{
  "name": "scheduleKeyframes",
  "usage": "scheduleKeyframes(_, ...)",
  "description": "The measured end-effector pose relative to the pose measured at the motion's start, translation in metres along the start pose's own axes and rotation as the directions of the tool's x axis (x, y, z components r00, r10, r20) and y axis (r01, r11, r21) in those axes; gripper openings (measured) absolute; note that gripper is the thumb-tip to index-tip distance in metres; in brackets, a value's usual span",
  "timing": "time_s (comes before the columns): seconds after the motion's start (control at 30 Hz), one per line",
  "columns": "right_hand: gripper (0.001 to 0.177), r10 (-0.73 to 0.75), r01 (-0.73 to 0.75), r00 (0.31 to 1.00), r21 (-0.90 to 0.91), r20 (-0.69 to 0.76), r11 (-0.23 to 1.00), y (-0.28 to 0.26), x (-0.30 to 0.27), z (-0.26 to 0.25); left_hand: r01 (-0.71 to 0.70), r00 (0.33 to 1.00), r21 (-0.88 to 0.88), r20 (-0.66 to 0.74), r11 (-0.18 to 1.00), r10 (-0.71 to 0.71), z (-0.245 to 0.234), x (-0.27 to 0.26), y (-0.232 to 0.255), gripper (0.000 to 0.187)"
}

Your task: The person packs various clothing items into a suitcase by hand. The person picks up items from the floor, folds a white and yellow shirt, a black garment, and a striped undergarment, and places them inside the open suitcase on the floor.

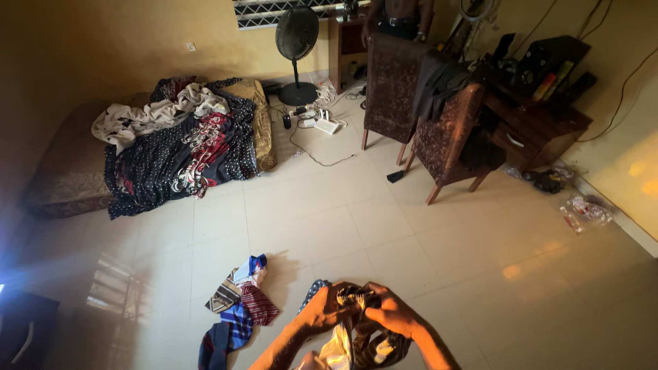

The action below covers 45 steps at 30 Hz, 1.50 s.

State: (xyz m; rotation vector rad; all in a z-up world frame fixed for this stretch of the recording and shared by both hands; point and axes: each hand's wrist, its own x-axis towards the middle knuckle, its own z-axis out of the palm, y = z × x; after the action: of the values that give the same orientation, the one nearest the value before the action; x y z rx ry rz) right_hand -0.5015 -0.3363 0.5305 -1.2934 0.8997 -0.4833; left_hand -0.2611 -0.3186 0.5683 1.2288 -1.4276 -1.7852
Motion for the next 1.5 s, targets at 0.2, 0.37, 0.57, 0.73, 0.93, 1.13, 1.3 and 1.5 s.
scheduleKeyframes(0.2, 0.069, 0.027, -0.083, 0.965, -0.207, -0.261, 0.975, 0.026, 0.018, 0.022, -0.228, 0.953, 0.197, -0.155, 0.954, 0.259, -0.031, -0.015, -0.057, 0.046)
scheduleKeyframes(0.37, 0.029, -0.004, 0.024, 0.999, -0.365, 0.054, 0.931, -0.046, 0.003, 0.073, -0.287, 0.879, 0.188, -0.34, 0.939, 0.336, -0.054, -0.052, -0.083, 0.045)
scheduleKeyframes(0.57, 0.02, 0.049, -0.003, 0.998, -0.691, 0.047, 0.723, -0.049, -0.008, 0.104, -0.155, 0.947, 0.043, -0.277, 0.987, 0.161, -0.065, -0.142, -0.048, 0.032)
scheduleKeyframes(0.73, 0.023, 0.022, -0.016, 1.0, -0.705, -0.001, 0.709, -0.025, -0.03, 0.099, -0.367, 0.874, -0.077, -0.371, 0.927, 0.315, -0.077, -0.185, -0.037, 0.033)
scheduleKeyframes(0.93, 0.018, 0.05, -0.141, 0.984, -0.568, -0.173, 0.811, -0.011, -0.061, 0.091, -0.24, 0.832, 0.024, -0.511, 0.971, 0.218, -0.077, -0.193, -0.045, 0.027)
scheduleKeyframes(1.13, 0.017, -0.08, -0.065, 0.97, -0.564, -0.23, 0.823, -0.005, -0.083, 0.06, -0.33, 0.87, -0.238, -0.452, 0.914, 0.196, -0.078, -0.162, -0.094, 0.029)
scheduleKeyframes(1.3, 0.03, -0.182, 0.074, 0.953, -0.398, -0.241, 0.915, -0.064, -0.102, 0.028, -0.352, 0.874, -0.418, -0.466, 0.838, 0.134, -0.075, -0.138, -0.147, 0.057)
scheduleKeyframes(1.5, 0.021, -0.261, 0.222, 0.959, -0.284, -0.108, 0.933, -0.1, -0.123, -0.03, -0.388, 0.785, -0.468, -0.619, 0.794, 0.019, -0.049, -0.121, -0.12, 0.045)
